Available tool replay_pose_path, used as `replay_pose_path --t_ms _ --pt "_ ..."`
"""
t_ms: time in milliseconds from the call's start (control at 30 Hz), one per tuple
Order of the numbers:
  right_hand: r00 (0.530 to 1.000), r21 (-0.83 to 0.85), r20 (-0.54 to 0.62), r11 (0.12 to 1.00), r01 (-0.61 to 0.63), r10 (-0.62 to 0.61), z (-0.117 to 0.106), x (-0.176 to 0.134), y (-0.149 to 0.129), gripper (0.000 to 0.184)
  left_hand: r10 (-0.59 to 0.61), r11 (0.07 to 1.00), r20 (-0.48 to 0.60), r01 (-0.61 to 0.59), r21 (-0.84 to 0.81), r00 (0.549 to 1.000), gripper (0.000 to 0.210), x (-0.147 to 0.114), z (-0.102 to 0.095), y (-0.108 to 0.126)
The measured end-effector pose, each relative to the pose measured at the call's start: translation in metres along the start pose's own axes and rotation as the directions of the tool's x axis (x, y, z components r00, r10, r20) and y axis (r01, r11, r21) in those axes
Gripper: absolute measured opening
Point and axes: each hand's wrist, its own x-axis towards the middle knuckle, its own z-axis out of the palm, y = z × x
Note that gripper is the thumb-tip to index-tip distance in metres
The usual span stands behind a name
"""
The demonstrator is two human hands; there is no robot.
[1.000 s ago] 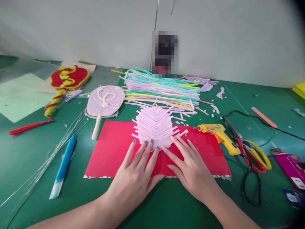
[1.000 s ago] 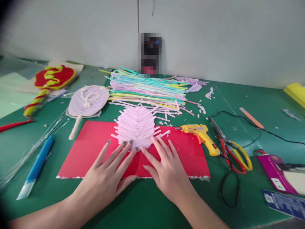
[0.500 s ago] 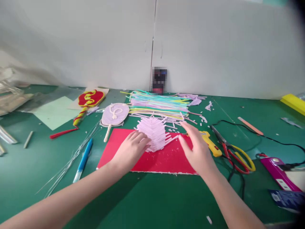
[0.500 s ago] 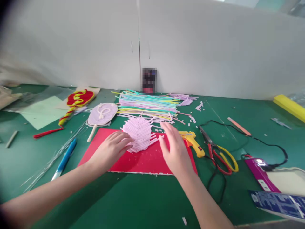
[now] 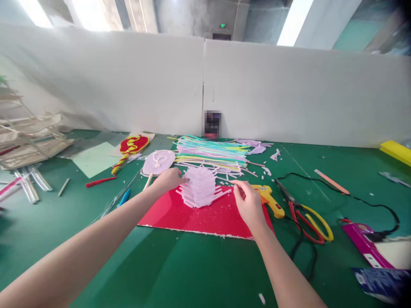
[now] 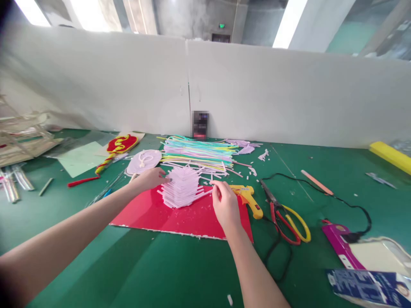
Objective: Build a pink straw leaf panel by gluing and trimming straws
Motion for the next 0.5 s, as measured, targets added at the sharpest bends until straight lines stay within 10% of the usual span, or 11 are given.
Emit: replay_pose_path --t_ms 300,500 --pt "0.998 0.142 0.050 0.990 0.016 -0.023 0.003 -0.002 -0.006 0.023 -0.122 0.756 -0.006 0.089 -0.649 0.992 0.022 0.010 0.019 0.002" --pt "0.958 0.307 0.244 0.926 -0.221 0.148 0.015 -0.007 -0.009 0.027 -0.169 0.493 -0.007 0.078 -0.867 0.986 0.026 -0.017 0.011 0.017"
